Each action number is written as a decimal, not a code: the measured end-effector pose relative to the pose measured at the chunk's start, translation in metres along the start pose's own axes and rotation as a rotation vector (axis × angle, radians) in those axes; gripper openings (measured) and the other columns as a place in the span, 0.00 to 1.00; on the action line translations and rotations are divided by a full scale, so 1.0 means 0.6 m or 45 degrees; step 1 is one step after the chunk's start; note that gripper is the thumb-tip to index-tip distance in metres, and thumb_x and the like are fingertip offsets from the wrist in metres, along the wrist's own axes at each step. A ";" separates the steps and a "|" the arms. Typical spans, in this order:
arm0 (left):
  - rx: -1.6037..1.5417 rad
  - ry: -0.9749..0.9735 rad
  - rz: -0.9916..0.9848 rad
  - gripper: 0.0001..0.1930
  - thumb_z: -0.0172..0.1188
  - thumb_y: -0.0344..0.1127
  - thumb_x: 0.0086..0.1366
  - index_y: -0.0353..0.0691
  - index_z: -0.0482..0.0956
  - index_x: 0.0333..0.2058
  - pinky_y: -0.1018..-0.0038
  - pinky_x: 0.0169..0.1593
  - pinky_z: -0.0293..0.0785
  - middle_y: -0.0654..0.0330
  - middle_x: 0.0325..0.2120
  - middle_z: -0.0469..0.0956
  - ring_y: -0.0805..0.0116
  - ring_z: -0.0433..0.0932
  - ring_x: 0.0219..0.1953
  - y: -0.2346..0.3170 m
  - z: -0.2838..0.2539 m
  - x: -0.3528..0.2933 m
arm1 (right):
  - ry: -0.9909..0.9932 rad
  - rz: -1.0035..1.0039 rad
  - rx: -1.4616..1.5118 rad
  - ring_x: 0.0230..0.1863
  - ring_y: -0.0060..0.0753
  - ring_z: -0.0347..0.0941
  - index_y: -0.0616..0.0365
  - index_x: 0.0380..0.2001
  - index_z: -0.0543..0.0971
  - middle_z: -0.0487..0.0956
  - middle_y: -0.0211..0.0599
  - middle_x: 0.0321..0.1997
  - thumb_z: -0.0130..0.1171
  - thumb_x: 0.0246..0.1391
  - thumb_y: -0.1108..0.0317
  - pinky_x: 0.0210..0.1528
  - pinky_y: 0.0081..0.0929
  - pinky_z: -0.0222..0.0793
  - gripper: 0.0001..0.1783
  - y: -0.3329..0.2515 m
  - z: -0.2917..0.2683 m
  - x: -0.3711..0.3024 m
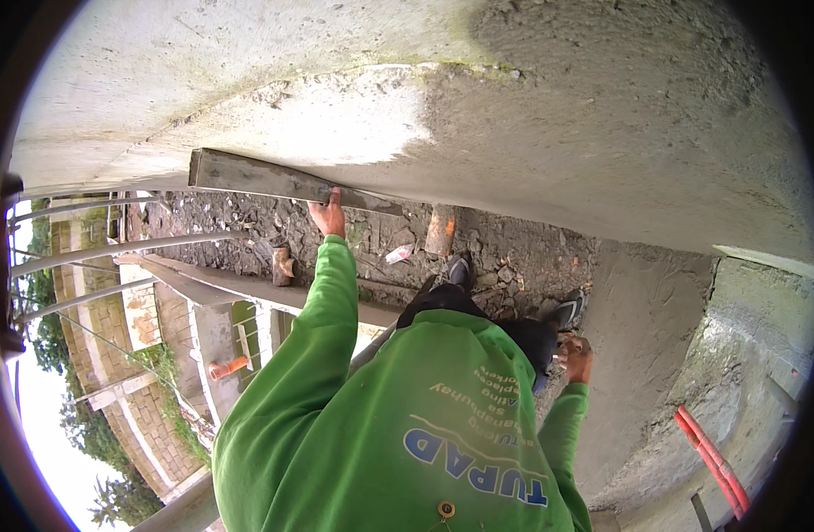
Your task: The person uses a long metal straightedge to smooth wet plaster on a vertical wall, repeatedly drawing the tool across the surface to level and finish the plaster. The person occasionally pauses to wipe excess material from the tool and reposition it.
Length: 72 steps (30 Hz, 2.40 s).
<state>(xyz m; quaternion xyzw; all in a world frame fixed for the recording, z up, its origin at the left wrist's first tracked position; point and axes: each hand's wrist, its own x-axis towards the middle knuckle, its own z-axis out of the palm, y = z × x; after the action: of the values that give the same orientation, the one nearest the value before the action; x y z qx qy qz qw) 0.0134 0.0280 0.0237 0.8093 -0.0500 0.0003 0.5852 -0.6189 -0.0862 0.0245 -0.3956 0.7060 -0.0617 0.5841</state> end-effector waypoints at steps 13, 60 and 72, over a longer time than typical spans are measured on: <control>0.043 -0.075 0.015 0.40 0.62 0.29 0.57 0.30 0.49 0.64 0.59 0.59 0.64 0.37 0.56 0.64 0.46 0.68 0.56 -0.012 -0.003 0.003 | -0.035 -0.033 -0.181 0.31 0.37 0.79 0.58 0.46 0.74 0.80 0.44 0.36 0.59 0.55 0.58 0.30 0.34 0.76 0.20 -0.010 0.006 0.008; -0.262 0.357 0.070 0.40 0.68 0.31 0.57 0.31 0.56 0.64 0.66 0.53 0.73 0.42 0.57 0.67 0.54 0.73 0.53 -0.025 -0.017 0.059 | -0.049 0.039 -0.243 0.34 0.42 0.79 0.61 0.48 0.73 0.79 0.47 0.38 0.56 0.56 0.63 0.35 0.39 0.77 0.18 -0.073 -0.002 -0.010; -0.248 0.508 0.014 0.35 0.68 0.33 0.56 0.27 0.63 0.59 0.65 0.58 0.66 0.42 0.53 0.72 0.52 0.72 0.54 -0.028 -0.008 0.052 | 0.034 0.137 -0.428 0.40 0.50 0.79 0.63 0.50 0.72 0.79 0.53 0.42 0.54 0.58 0.65 0.41 0.47 0.76 0.19 -0.110 -0.095 0.009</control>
<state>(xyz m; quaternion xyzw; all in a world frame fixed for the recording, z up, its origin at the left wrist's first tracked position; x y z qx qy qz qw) 0.0459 0.0356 0.0110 0.7324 0.0627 0.1589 0.6590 -0.6367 -0.1559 0.0741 -0.4485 0.7342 0.0834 0.5028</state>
